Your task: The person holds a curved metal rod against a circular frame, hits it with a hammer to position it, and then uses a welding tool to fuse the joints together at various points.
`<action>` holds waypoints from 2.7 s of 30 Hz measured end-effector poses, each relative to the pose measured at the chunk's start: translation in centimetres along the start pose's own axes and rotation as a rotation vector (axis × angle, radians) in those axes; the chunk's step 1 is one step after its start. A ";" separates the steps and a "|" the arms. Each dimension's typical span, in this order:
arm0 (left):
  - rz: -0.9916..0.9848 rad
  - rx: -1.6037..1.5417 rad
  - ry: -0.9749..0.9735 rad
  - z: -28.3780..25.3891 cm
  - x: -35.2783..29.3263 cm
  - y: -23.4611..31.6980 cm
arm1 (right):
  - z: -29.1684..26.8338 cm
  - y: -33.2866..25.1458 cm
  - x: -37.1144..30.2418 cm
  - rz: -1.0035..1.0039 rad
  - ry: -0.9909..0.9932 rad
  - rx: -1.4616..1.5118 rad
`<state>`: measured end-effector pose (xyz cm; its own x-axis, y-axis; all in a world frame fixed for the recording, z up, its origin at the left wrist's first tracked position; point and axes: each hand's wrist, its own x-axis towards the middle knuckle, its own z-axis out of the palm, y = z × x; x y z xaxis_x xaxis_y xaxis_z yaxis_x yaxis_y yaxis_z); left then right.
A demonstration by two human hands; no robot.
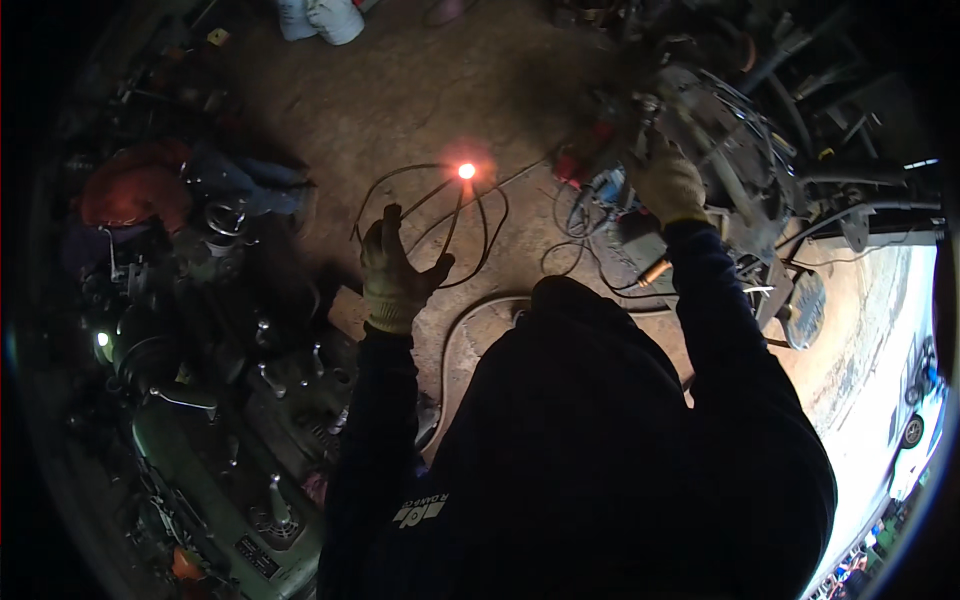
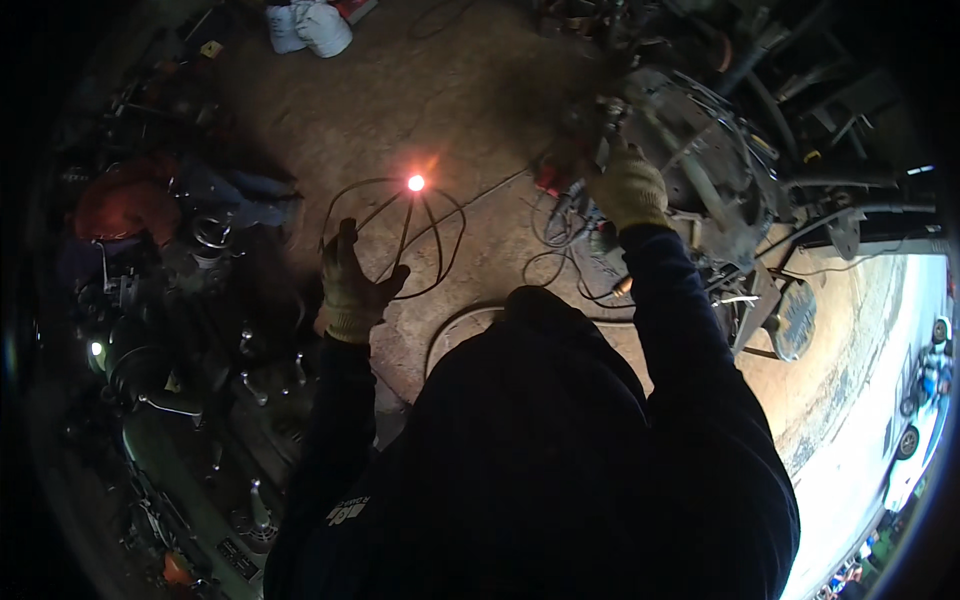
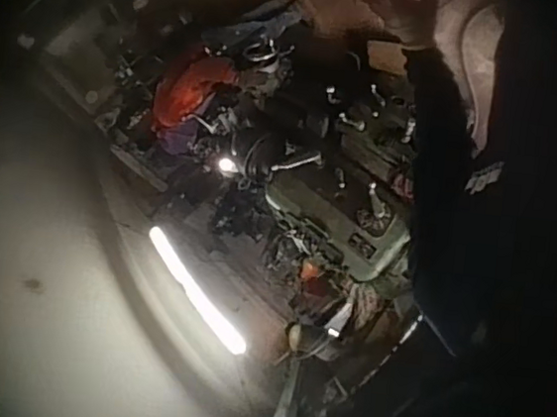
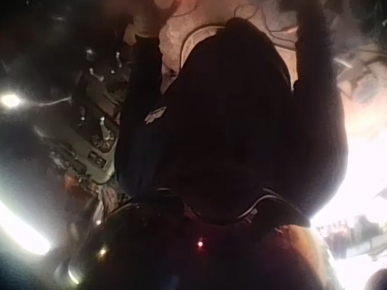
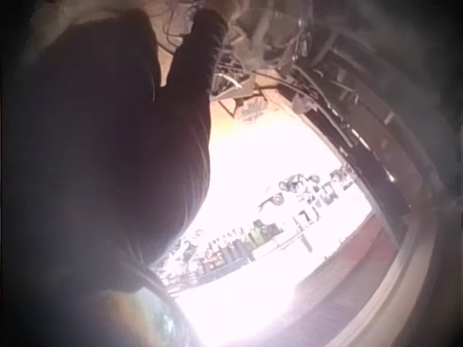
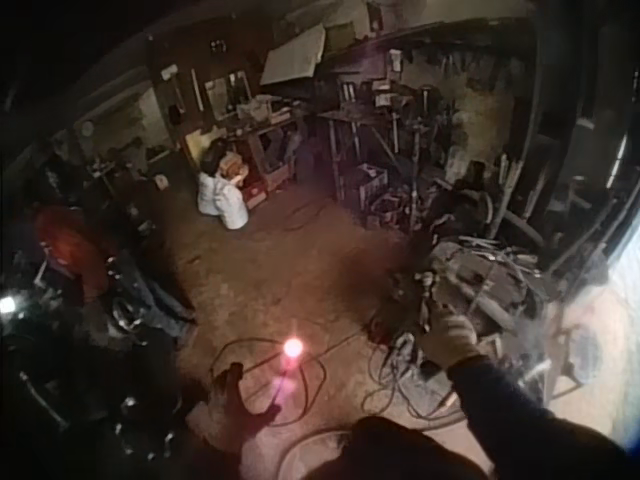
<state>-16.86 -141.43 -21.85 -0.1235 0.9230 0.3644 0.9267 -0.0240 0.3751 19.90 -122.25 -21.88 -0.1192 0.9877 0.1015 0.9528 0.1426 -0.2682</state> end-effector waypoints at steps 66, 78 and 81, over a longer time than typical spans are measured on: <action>0.922 -0.804 -0.450 52.6 130.9 7.6 | 13.7 0.3 82.1 1.137 0.857 0.923; 1.212 -0.899 -0.609 57.5 137.3 10.8 | 10.8 -9.4 92.7 1.343 1.256 0.867; 1.246 -0.950 -0.592 57.6 137.8 10.9 | 10.4 -10.6 94.6 1.329 1.270 0.887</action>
<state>-3.36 7.65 -16.69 0.8191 0.1649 0.5495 -0.2076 -0.8077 0.5518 -4.40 -29.61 -19.41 0.9888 -0.0473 -0.1418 -0.1462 -0.1067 -0.9835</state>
